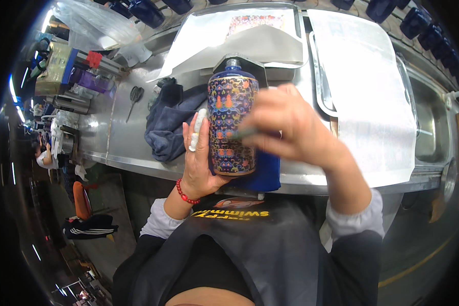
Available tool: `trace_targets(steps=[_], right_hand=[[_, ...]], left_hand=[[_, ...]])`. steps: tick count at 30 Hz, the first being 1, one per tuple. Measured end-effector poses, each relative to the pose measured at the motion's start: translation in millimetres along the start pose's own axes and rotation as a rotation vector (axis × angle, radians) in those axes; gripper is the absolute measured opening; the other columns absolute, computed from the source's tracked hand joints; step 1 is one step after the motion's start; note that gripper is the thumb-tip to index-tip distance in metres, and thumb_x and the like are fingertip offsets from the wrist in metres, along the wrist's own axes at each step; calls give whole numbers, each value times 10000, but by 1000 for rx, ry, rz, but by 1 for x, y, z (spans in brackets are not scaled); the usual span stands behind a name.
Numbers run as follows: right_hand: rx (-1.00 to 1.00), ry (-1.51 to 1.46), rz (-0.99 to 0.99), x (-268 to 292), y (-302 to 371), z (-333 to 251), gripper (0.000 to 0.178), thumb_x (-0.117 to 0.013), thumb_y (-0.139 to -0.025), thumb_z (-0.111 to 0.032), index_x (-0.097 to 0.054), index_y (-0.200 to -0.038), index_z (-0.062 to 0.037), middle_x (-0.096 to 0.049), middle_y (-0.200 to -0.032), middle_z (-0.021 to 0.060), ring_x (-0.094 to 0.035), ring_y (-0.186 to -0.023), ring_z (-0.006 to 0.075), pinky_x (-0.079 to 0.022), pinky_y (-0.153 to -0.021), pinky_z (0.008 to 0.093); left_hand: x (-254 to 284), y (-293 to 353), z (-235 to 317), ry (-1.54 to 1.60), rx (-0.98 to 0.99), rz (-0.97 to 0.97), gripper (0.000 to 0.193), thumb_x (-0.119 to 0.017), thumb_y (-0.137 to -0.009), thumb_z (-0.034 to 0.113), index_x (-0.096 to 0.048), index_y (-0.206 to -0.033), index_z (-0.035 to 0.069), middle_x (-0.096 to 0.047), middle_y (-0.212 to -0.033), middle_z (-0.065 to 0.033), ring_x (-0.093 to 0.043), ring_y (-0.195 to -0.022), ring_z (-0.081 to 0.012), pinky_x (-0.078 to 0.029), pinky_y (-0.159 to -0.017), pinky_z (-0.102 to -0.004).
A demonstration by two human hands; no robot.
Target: The person applies decorative stickers to a blue ceramic bottle, smoothing each with a green tool and rotating the bottle to cover different sides. They peel backing from sticker sheets, align the stickers, and press them onto the bottle surface.
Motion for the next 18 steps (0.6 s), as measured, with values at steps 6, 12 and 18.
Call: trace_targets(steps=[6,12,18], right_hand=[[-260,-9,174,14,-3,62,134,-777,-868,-138,-717,-918,-30,-627,-787,78,-629,-719,201,-496,-651,316],[-261,363,313,24,-1,49,179,-799,-850,-120,-732,-1002,-53,-620,-780,65,-596,-682,193,-463,-619,313],[-418,-299,328,5,35,39,156,-765,-907,-108,-702,-994,5,-615,-853,54,-573,-760,127,-450,-673,271]], left_hand=[[-3,0,-2,1,12,-40,1236,-810,-751,623,-227,-1579,-86,-445,-1524,-263,-300,-1478,-490,-31,-1205,-663],[-3,5,-7,55,-31,-21,1224,-677,-803,748,-220,-1589,-72,-412,-1540,-286,-282,-1493,-484,-31,-1212,-655],[13,-10,-6,110,-326,-14,932,-390,-933,807,-487,-1515,86,-520,-1491,-232,-293,-1505,-437,-23,-1244,-616]])
Point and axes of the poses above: each hand's wrist, its own y-axis away from the middle knuckle, its own x-axis out of the back of the hand, z = x × y, the point moved 8 cm from there along -y, towards the middle knuckle
